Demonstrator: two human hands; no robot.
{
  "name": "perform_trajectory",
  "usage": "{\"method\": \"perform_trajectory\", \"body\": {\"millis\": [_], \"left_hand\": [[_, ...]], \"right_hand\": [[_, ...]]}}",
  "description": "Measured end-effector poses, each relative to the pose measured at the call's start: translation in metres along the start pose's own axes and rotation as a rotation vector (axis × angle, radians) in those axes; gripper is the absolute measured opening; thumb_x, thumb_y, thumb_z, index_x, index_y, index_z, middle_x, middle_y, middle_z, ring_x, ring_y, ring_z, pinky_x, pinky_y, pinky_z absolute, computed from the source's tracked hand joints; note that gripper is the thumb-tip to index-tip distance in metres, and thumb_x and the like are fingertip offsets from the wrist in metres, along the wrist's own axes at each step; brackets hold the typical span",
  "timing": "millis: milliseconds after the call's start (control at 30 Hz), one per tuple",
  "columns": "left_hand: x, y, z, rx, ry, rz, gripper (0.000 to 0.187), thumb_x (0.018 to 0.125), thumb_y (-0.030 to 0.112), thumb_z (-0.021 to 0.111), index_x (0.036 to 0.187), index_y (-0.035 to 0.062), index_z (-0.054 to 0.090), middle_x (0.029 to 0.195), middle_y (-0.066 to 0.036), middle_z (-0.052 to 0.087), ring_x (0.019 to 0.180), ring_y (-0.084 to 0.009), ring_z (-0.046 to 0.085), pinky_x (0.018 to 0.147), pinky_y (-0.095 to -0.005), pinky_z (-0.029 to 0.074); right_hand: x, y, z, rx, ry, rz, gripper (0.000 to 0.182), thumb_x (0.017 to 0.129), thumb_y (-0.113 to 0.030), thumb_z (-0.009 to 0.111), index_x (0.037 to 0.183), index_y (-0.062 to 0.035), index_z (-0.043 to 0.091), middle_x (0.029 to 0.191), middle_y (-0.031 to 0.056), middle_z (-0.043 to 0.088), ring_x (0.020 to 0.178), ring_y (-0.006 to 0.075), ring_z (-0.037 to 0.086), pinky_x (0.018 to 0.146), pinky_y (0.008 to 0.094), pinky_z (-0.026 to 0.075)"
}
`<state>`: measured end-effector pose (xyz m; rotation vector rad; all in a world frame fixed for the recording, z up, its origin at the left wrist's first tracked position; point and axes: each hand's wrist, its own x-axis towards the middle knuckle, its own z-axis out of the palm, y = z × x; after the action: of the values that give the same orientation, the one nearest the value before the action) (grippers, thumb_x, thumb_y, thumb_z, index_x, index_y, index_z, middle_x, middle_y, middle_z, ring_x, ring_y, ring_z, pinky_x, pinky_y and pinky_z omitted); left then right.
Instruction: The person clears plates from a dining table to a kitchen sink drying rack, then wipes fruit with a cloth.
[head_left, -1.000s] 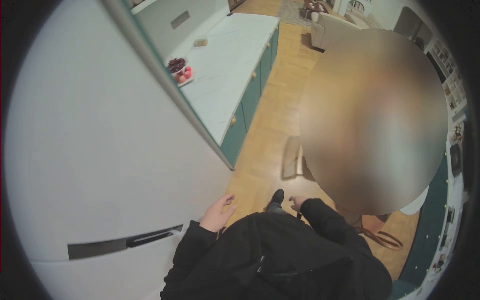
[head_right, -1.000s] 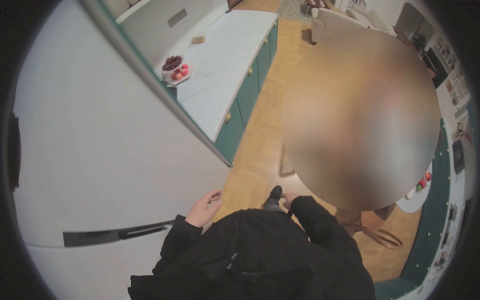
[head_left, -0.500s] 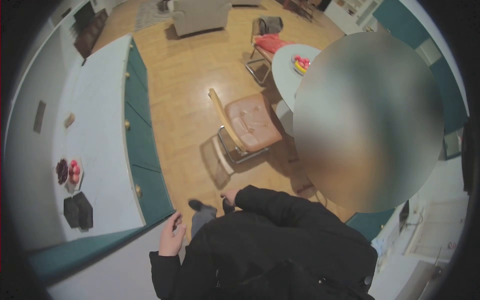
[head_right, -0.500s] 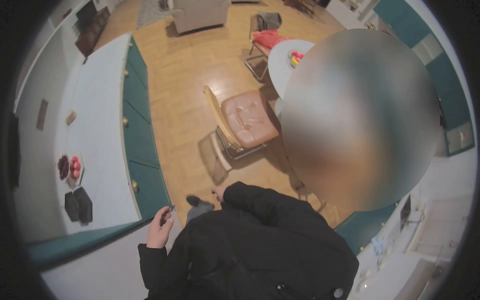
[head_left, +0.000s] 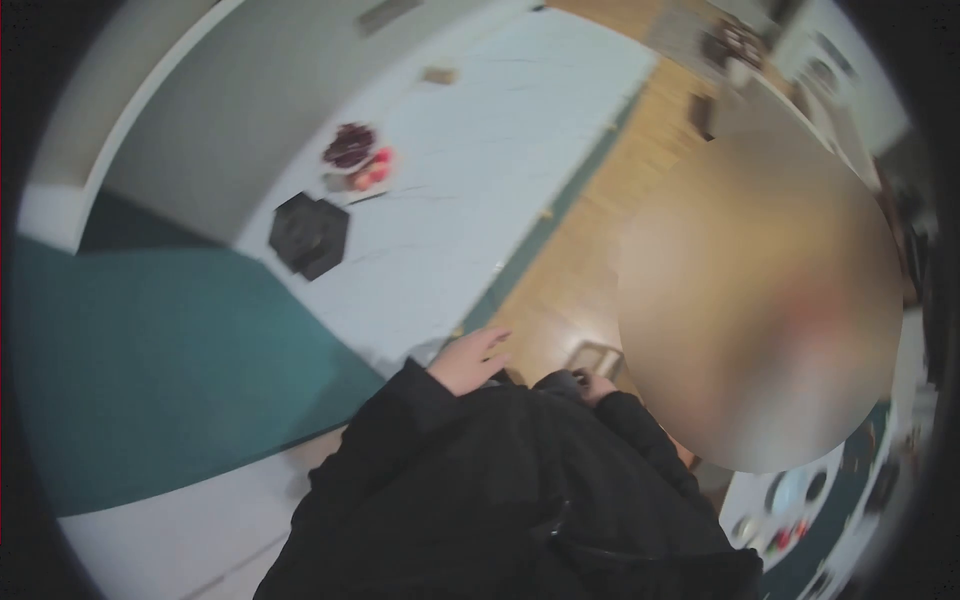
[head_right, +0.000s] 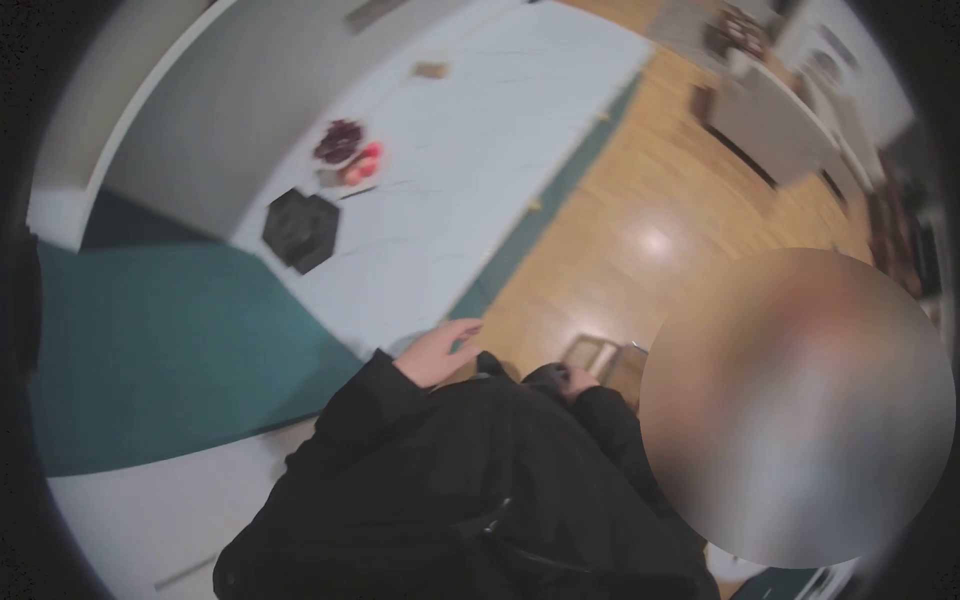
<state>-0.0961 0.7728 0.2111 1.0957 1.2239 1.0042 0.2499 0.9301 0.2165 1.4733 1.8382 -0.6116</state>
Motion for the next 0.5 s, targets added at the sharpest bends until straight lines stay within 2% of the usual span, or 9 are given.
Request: {"method": "perform_trajectory", "body": {"millis": [100, 200, 300, 400, 500], "left_hand": [[0.003, 0.004, -0.036, -0.166, 0.057, -0.056, 0.051, 0.101, 0.027, 0.048, 0.146, 0.0031, 0.04, 0.149, -0.014, 0.045, 0.136, -0.0281, 0.045, 0.113, -0.0358, 0.035], [0.005, -0.005, -0.056, -0.219, 0.159, -0.162, 0.051, 0.102, 0.029, 0.049, 0.144, 0.0025, 0.041, 0.146, -0.014, 0.047, 0.131, -0.0282, 0.048, 0.109, -0.0368, 0.038], [0.014, -0.025, -0.068, -0.299, 0.354, -0.258, 0.05, 0.1, 0.032, 0.052, 0.143, 0.0064, 0.045, 0.142, -0.012, 0.052, 0.129, -0.0265, 0.05, 0.105, -0.0353, 0.04], [0.034, -0.021, -0.062, -0.383, 0.39, -0.323, 0.052, 0.102, 0.034, 0.049, 0.145, 0.0059, 0.04, 0.144, -0.015, 0.046, 0.13, -0.0308, 0.047, 0.102, -0.0424, 0.042], [0.106, -0.01, -0.067, -0.242, 0.239, -0.328, 0.051, 0.1, 0.03, 0.049, 0.143, 0.0035, 0.043, 0.142, -0.014, 0.051, 0.126, -0.0285, 0.052, 0.1, -0.0399, 0.043]], "right_hand": [[0.046, -0.031, -0.028, -0.018, 0.01, -0.012, 0.045, 0.09, -0.032, 0.056, 0.131, -0.0146, 0.053, 0.121, 0.0141, 0.066, 0.111, 0.0304, 0.063, 0.098, 0.0373, 0.047], [0.075, -0.072, -0.063, -0.199, -0.145, -0.034, 0.049, 0.091, -0.041, 0.055, 0.135, -0.0197, 0.054, 0.131, 0.0139, 0.061, 0.118, 0.0321, 0.06, 0.102, 0.0386, 0.046], [0.101, -0.128, -0.112, -0.336, -0.28, -0.129, 0.054, 0.087, -0.044, 0.05, 0.136, -0.0218, 0.053, 0.135, 0.0165, 0.057, 0.119, 0.0364, 0.057, 0.1, 0.0446, 0.045], [0.131, -0.136, -0.155, -0.381, -0.333, -0.2, 0.049, 0.093, -0.031, 0.05, 0.141, -0.0233, 0.046, 0.139, 0.0136, 0.055, 0.123, 0.0357, 0.055, 0.102, 0.0433, 0.044], [0.111, -0.096, -0.19, -0.119, -0.24, -0.024, 0.047, 0.097, -0.03, 0.05, 0.14, -0.0104, 0.047, 0.142, 0.0143, 0.053, 0.127, 0.0347, 0.052, 0.108, 0.0412, 0.04]]}}
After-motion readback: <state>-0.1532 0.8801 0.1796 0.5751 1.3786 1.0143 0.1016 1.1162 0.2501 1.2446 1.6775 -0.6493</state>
